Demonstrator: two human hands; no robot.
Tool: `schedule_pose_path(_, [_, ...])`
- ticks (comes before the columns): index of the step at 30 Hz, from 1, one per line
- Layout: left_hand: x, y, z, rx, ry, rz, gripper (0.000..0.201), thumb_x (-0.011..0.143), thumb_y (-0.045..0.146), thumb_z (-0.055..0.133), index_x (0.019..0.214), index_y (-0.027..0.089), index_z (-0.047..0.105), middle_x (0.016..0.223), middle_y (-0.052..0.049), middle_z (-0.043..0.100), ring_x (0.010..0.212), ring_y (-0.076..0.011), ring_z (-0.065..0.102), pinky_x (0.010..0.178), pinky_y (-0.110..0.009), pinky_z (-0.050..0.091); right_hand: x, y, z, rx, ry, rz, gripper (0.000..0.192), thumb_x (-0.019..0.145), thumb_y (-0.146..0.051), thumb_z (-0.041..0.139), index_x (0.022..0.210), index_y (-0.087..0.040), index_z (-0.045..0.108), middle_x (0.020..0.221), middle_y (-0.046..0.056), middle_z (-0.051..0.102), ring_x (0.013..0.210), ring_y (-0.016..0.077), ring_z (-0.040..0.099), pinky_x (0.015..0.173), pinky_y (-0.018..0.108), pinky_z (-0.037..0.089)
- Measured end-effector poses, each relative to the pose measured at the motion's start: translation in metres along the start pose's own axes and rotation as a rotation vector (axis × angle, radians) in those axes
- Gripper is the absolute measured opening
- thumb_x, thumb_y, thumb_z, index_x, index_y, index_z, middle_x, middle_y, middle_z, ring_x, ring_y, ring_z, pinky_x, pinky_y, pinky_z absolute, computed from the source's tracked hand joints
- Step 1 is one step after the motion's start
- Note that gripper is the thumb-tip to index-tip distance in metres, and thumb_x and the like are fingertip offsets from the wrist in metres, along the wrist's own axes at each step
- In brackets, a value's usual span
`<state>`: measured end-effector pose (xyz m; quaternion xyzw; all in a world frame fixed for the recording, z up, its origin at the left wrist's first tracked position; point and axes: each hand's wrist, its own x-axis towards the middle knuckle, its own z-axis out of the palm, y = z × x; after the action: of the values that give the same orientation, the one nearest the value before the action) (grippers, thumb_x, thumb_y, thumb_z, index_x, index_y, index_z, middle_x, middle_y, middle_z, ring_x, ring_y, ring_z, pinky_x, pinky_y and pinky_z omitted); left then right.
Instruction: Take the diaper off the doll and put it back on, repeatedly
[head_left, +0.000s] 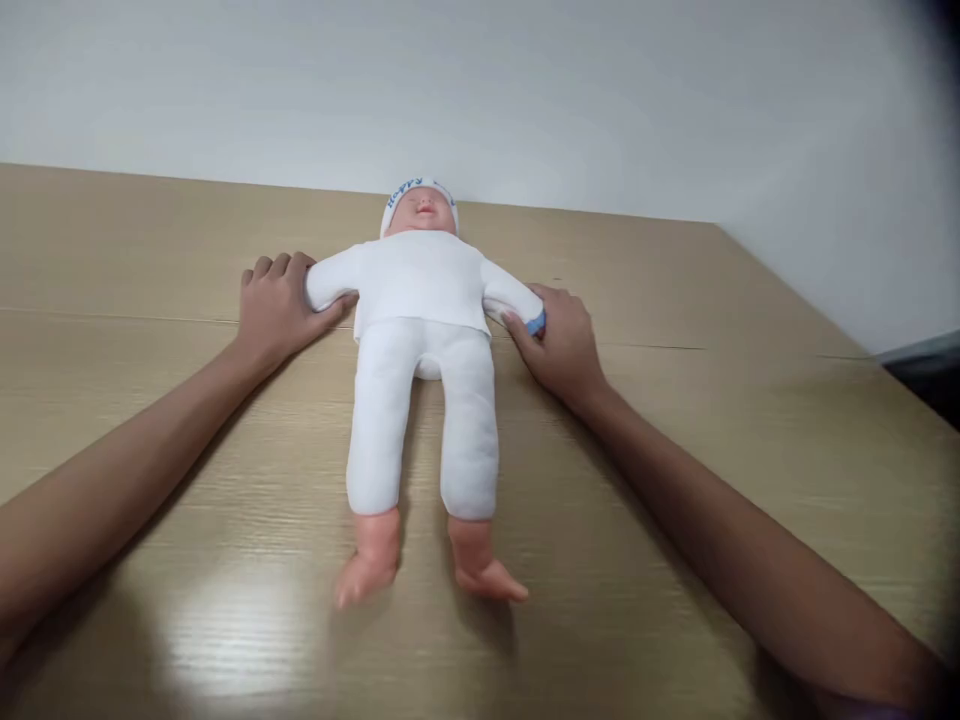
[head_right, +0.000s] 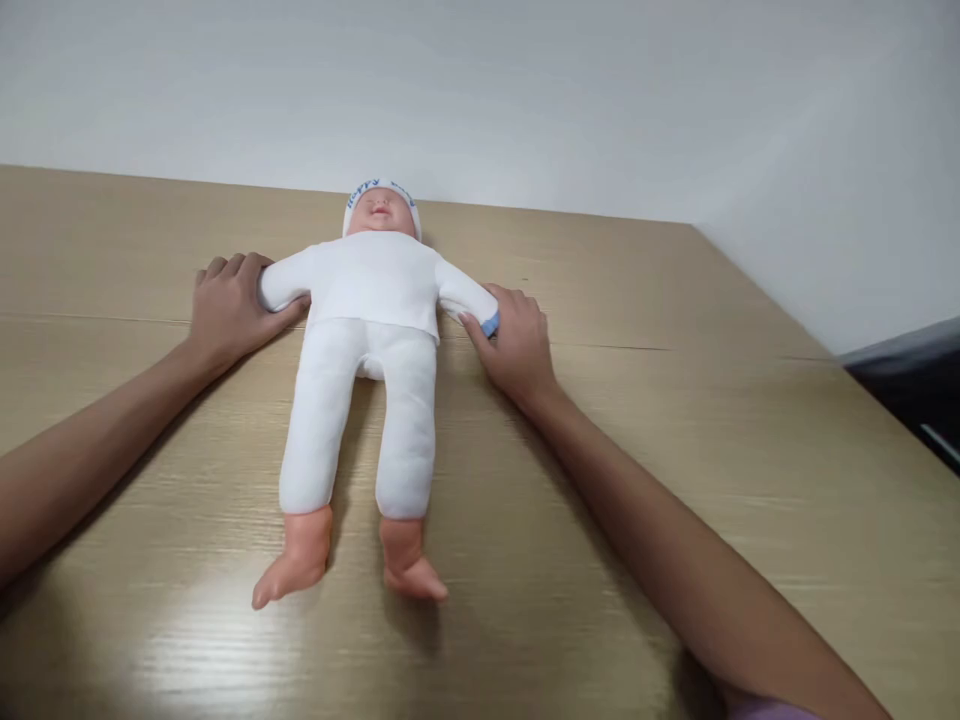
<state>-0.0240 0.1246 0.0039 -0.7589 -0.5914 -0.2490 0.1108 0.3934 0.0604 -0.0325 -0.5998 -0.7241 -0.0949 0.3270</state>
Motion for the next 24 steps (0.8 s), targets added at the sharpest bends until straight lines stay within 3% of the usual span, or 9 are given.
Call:
schedule_pose_path(6, [-0.004, 0.001, -0.003, 0.026, -0.058, 0.008, 0.074, 0.098, 0.085, 0.057, 0.129, 0.019, 0.069, 0.122, -0.019, 0.076, 0.118, -0.0422, 0.064, 0.105, -0.052, 0.043, -0.013, 0.013, -0.005, -0.073, -0.102, 0.072, 0.072, 0.117, -0.069, 0.036, 0.165, -0.019, 0.055, 0.141, 0.023, 0.075, 0.125, 0.0427, 0.066, 0.111, 0.062, 0.051])
schedule_pose_path(15, [-0.008, 0.0, -0.009, -0.024, -0.077, -0.018, 0.077, 0.094, 0.083, 0.062, 0.137, 0.019, 0.066, 0.135, -0.023, 0.075, 0.129, -0.0465, 0.062, 0.112, -0.054, 0.039, -0.015, 0.005, 0.004, -0.076, -0.044, 0.061, 0.075, 0.112, -0.056, 0.047, 0.172, -0.011, 0.046, 0.155, 0.027, 0.067, 0.141, 0.0443, 0.057, 0.123, 0.065, 0.045])
schedule_pose_path(20, [-0.04, -0.007, -0.031, -0.132, -0.006, -0.022, 0.085, 0.09, 0.079, 0.07, 0.148, 0.017, 0.061, 0.155, -0.026, 0.066, 0.142, -0.0481, 0.054, 0.119, -0.054, 0.035, -0.04, -0.038, -0.023, -0.03, 0.064, 0.08, 0.066, 0.106, -0.042, 0.054, 0.164, -0.011, 0.053, 0.158, 0.027, 0.064, 0.146, 0.0421, 0.054, 0.128, 0.065, 0.042])
schedule_pose_path(24, [-0.077, 0.013, -0.067, -0.242, 0.064, -0.026, 0.065, 0.101, 0.064, 0.063, 0.146, 0.017, 0.061, 0.158, -0.026, 0.065, 0.148, -0.0449, 0.053, 0.123, -0.056, 0.035, -0.068, -0.104, -0.067, 0.117, 0.117, 0.059, 0.053, 0.107, -0.033, 0.05, 0.157, -0.018, 0.058, 0.156, 0.022, 0.067, 0.148, 0.0376, 0.058, 0.129, 0.062, 0.044])
